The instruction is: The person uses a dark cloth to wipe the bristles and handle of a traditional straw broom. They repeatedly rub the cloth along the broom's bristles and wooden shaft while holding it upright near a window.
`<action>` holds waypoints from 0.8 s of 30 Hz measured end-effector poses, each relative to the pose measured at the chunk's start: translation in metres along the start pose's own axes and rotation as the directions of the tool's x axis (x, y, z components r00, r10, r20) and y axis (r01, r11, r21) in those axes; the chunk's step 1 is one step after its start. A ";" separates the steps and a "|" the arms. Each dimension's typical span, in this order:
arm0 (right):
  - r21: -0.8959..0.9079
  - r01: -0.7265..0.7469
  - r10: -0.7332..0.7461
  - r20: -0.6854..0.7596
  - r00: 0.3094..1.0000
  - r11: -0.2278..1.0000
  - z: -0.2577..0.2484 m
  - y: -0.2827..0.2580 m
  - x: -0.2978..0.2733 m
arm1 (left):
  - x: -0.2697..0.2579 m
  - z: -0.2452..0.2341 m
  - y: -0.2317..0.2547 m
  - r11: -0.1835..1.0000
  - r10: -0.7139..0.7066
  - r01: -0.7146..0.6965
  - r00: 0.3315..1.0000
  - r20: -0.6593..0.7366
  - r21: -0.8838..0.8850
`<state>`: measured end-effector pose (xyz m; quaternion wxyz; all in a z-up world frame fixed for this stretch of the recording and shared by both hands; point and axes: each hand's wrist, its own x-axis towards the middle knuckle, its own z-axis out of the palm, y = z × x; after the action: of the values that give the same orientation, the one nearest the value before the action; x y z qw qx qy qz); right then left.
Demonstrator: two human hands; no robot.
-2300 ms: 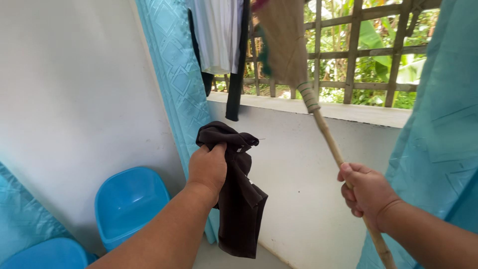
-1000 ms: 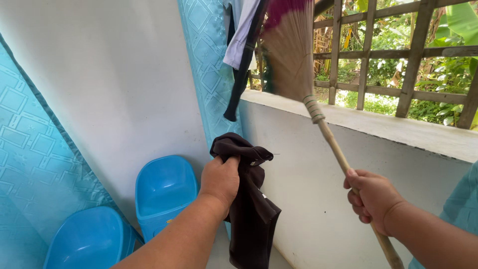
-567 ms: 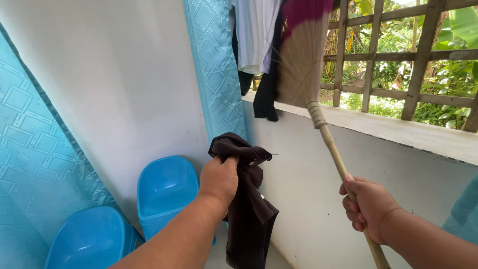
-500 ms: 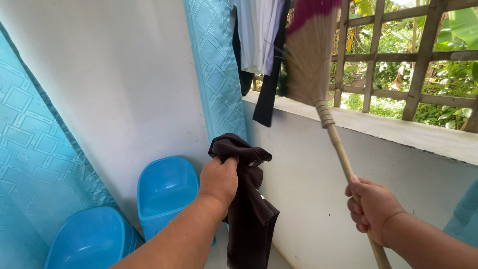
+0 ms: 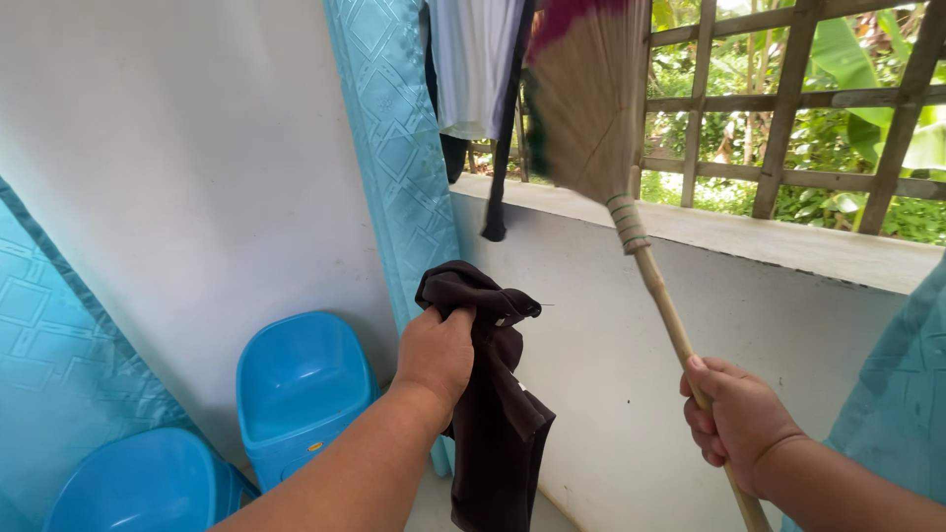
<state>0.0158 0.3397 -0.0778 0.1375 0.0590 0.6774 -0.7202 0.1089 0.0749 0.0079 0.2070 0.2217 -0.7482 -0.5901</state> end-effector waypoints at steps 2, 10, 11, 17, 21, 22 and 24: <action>0.005 0.031 -0.031 -0.057 0.998 1.000 -0.002 -0.001 -0.003 | -0.001 -0.001 -0.001 1.000 0.006 -0.006 1.000 0.014 -0.007; -0.007 -0.154 0.149 -0.190 0.970 0.988 0.004 0.006 -0.032 | -0.006 -0.011 -0.005 0.998 0.013 -0.009 0.997 0.073 -0.056; 0.016 -0.144 0.145 -0.180 0.973 0.989 0.008 0.007 -0.036 | -0.007 -0.013 -0.006 0.998 0.017 -0.013 0.997 0.075 -0.054; 0.080 0.095 -0.079 -0.178 0.981 0.992 0.026 0.009 -0.050 | -0.014 -0.031 -0.010 1.000 0.024 -0.025 0.995 0.098 0.009; 0.097 0.330 -0.303 -0.220 0.927 0.939 0.032 -0.025 -0.041 | -0.015 -0.046 -0.005 0.996 0.008 0.004 0.991 0.135 -0.088; 0.043 0.388 -0.363 -0.268 0.892 0.921 0.032 -0.037 -0.038 | -0.013 -0.049 -0.003 0.995 0.023 -0.010 0.991 0.133 -0.102; -0.031 0.463 -0.446 -0.332 0.831 0.886 0.034 -0.067 -0.029 | -0.012 -0.055 0.000 0.993 0.040 -0.024 0.991 0.130 -0.116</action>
<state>0.0286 0.3122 -0.0032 -0.1545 0.0191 0.6667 -0.7289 0.1499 0.0380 0.0198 0.1787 0.1578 -0.7288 -0.6419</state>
